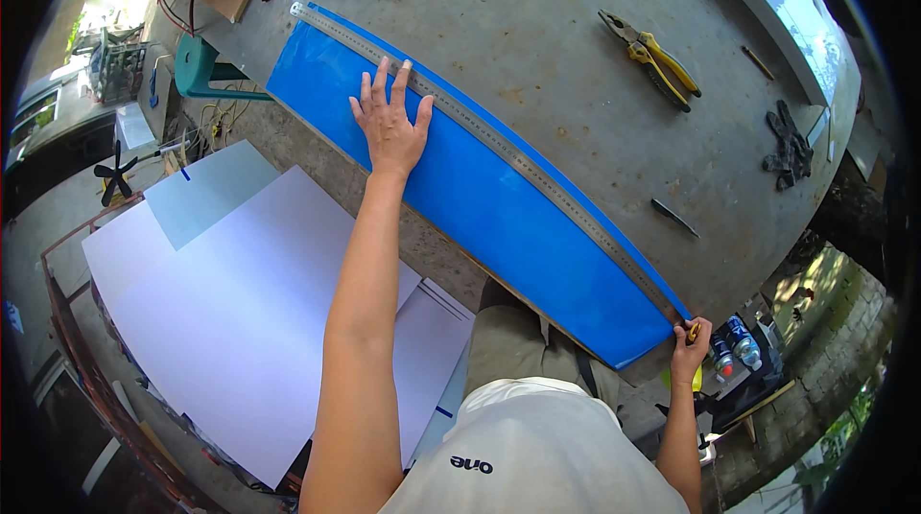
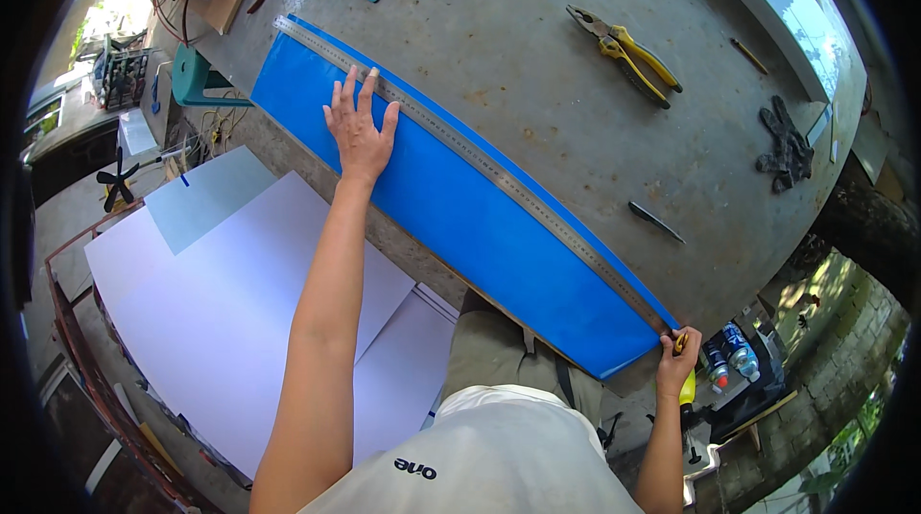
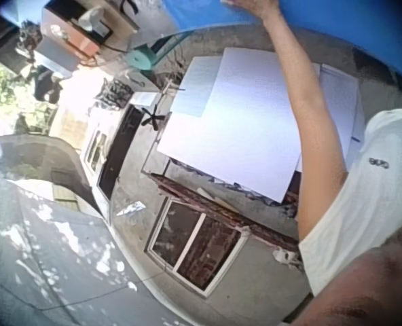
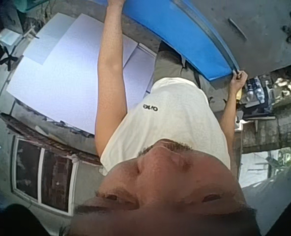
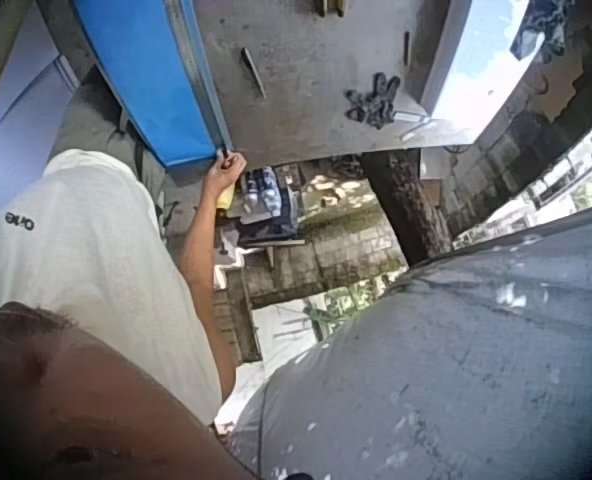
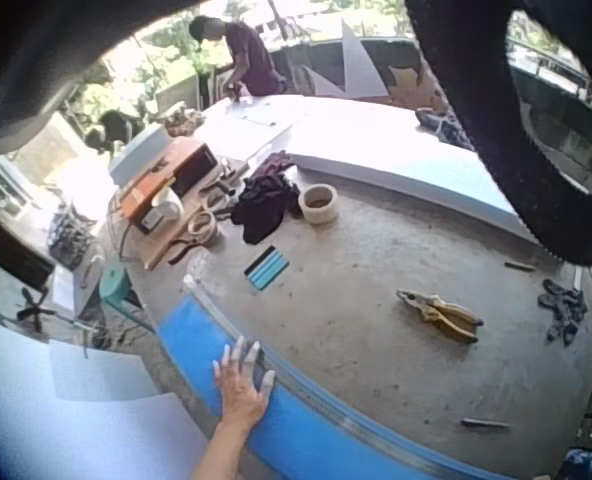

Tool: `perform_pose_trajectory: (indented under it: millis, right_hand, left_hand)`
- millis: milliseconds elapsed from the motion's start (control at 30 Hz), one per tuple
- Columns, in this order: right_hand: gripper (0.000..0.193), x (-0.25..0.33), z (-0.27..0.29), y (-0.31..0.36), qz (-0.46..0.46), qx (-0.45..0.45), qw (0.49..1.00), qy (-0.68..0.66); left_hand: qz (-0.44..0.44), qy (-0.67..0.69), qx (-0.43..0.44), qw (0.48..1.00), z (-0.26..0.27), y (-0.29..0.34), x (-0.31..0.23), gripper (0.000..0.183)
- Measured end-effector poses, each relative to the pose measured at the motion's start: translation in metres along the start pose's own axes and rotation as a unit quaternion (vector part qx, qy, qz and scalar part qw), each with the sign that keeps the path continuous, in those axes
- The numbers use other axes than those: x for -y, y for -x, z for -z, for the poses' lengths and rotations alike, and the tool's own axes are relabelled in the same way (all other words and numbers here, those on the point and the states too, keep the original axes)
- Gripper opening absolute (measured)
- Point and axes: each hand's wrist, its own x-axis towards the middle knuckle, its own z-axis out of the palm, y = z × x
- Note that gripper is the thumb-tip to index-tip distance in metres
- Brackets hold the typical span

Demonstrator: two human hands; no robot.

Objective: The recorder measures and cuts a blue plastic sheet using a metal ruler and a utility knife.

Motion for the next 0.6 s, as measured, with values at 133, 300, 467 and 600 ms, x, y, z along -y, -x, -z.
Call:
perform_pose_trajectory:
  millis: [133, 300, 467, 600]
  right_hand:
    - [0.027, 0.0, 0.001, 0.0, 0.011, 0.002, 0.999, 0.031]
    - [0.025, 0.007, -0.001, 0.002, 0.004, 0.017, 1.0, 0.016]
    - [0.025, 0.011, 0.0, 0.002, -0.001, 0.022, 0.999, 0.033]
    - [0.027, 0.006, 0.006, 0.002, -0.016, 0.031, 0.996, 0.078]
  left_hand:
    - [0.0, 0.007, 0.013, 1.0, -0.003, -0.007, 0.007, 0.061]
    - [-0.003, 0.023, -0.004, 1.0, -0.003, -0.005, 0.005, 0.057]
    - [0.003, 0.051, -0.009, 0.999, -0.003, -0.003, 0.003, 0.054]
    - [0.0, 0.058, -0.014, 0.998, -0.003, -0.004, 0.003, 0.055]
